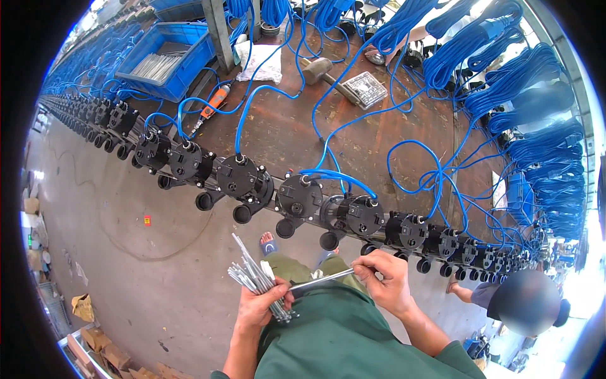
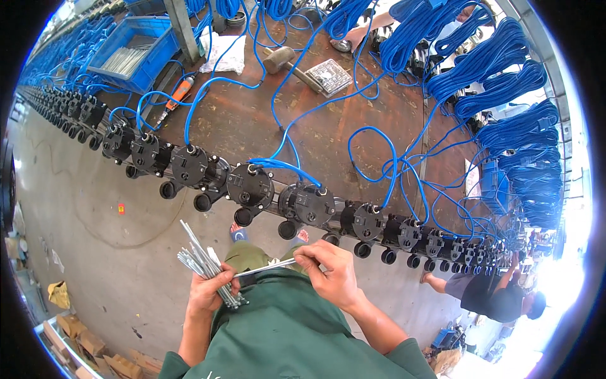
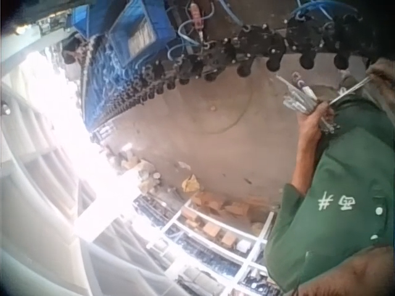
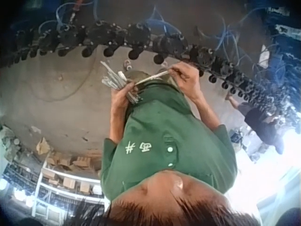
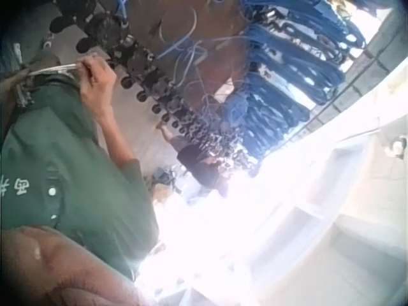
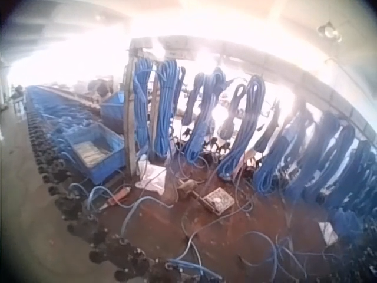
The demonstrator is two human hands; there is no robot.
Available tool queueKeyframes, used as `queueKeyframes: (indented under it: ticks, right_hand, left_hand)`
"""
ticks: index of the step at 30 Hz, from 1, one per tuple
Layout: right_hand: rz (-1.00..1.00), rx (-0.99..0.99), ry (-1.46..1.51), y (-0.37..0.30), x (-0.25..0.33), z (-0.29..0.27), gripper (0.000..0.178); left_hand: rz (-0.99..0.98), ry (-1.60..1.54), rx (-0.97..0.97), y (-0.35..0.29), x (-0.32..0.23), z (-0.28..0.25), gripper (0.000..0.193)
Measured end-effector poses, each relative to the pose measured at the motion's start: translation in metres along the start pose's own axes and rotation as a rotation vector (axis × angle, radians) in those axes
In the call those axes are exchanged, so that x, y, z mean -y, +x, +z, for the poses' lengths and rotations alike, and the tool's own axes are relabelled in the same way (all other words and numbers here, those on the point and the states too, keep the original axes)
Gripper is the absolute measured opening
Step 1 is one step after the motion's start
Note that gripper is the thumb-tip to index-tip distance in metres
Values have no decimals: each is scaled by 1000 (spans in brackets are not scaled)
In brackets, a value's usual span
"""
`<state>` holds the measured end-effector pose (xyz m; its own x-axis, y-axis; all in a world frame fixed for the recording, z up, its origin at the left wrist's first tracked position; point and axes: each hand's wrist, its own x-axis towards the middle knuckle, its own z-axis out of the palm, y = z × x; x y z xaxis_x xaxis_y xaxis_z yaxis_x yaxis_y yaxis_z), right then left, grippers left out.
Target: The person takes metal rods from a container and inserts them into the bases of industrial water pumps along a production line, then uses a pneumatic screwdriver to secure screws into the assembly.
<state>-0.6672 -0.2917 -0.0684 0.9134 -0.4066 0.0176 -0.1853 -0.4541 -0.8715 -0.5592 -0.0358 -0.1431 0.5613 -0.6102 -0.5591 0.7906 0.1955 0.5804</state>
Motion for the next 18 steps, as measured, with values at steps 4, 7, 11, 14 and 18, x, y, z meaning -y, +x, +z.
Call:
queueKeyframes:
  ticks: [4, 7, 11, 14, 18]
  right_hand:
    - [18, 116, 73, 0, -6, 1, 11]
    - [77, 108, 81, 1, -8, 1, 12]
    - [143, -49, -44, 11, -3, -18, 12]
    - [-31, -124, -319, 28, 16, -29, 13]
    - [-323, -90, -561, 48, 24, -25, 17]
  left_hand:
    - [26, -3, -45, -7, 0, -11, 14]
    - [62, 10, -64, -11, -1, -13, 13]
    - [111, 16, -161, -19, -6, -31, 14]
    - [219, 4, -298, -25, -17, -38, 9]
    - [237, 171, -395, -33, -25, -55, 10]
